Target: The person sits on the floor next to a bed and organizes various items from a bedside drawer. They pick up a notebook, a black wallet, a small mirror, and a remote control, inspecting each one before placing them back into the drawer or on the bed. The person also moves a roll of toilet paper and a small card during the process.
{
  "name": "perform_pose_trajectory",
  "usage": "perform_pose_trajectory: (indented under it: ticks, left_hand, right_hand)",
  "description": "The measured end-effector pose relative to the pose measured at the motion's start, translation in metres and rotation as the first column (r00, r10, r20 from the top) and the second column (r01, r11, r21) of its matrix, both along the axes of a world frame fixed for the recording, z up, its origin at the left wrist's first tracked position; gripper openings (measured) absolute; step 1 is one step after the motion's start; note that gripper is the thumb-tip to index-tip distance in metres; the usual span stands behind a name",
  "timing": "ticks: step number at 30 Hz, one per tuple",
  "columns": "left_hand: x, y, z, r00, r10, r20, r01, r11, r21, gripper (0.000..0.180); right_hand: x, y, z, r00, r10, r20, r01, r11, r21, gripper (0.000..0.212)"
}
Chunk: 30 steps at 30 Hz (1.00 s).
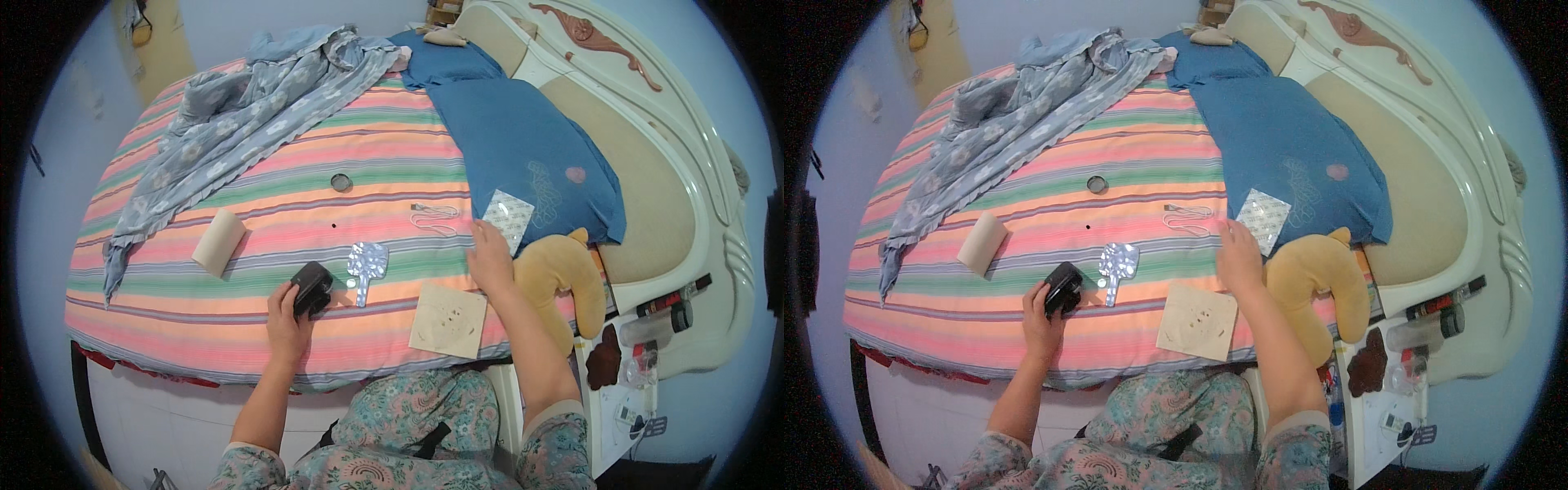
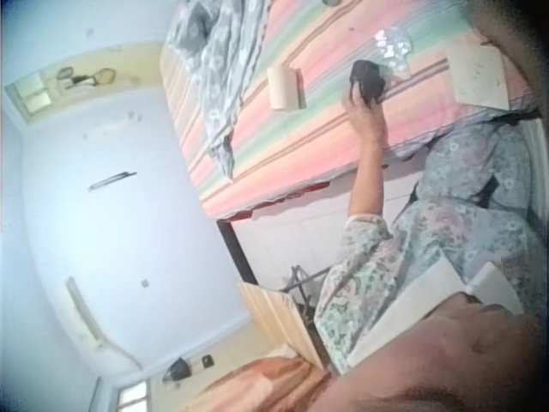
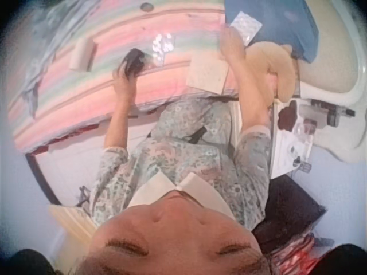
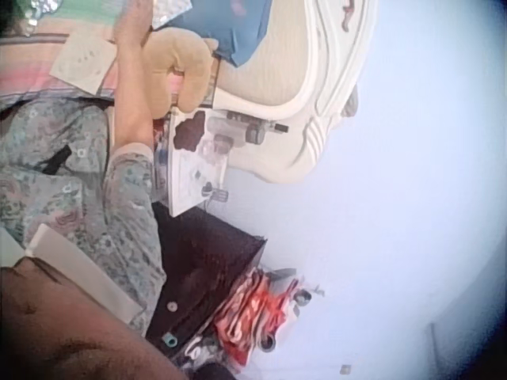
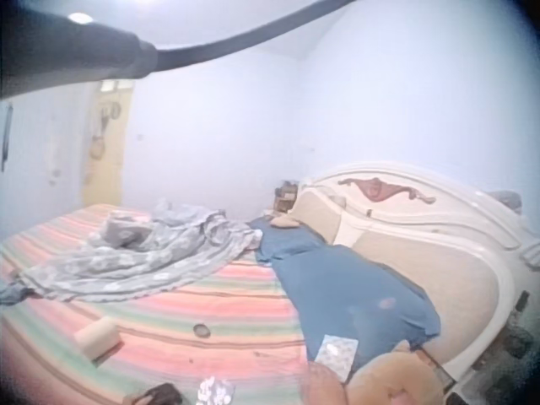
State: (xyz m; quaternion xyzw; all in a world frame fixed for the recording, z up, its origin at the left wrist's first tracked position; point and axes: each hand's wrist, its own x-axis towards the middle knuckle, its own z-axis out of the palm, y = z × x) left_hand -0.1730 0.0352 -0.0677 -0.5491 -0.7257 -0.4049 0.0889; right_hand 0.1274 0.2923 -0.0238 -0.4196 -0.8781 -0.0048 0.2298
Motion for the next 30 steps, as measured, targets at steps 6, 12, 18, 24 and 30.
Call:
perform_pose_trajectory:
  ticks: [6, 12, 18, 24, 30]
  left_hand:
    - [-0.006, 0.005, -0.011, 0.995, -0.001, 0.102, -0.004, 0.999, 0.051, 0.053]
    - [-0.013, 0.007, -0.010, 0.998, 0.014, -0.054, -0.014, 1.000, 0.000, 0.054]
    - [-0.010, 0.007, -0.002, 0.998, 0.058, -0.010, -0.058, 0.998, -0.028, 0.061]
    - [-0.007, 0.005, -0.001, 0.997, 0.081, 0.005, -0.080, 0.996, -0.044, 0.060]
    - [-0.008, 0.005, -0.003, 0.992, 0.125, 0.022, -0.124, 0.992, -0.016, 0.058]
  right_hand:
    - [-0.069, 0.037, -0.027, 0.992, 0.094, 0.084, -0.097, 0.995, 0.027, 0.073]
    - [-0.091, 0.060, -0.043, 0.946, 0.083, 0.313, -0.095, 0.995, 0.023, 0.036]
    - [-0.122, -0.010, -0.004, 0.999, -0.047, -0.018, 0.039, 0.951, -0.306, 0.015]
    - [-0.116, -0.042, -0.006, 0.995, -0.019, 0.094, 0.071, 0.806, -0.588, 0.030]
    - [-0.131, -0.104, 0.016, 0.991, 0.090, 0.102, -0.018, 0.829, -0.559, 0.034]
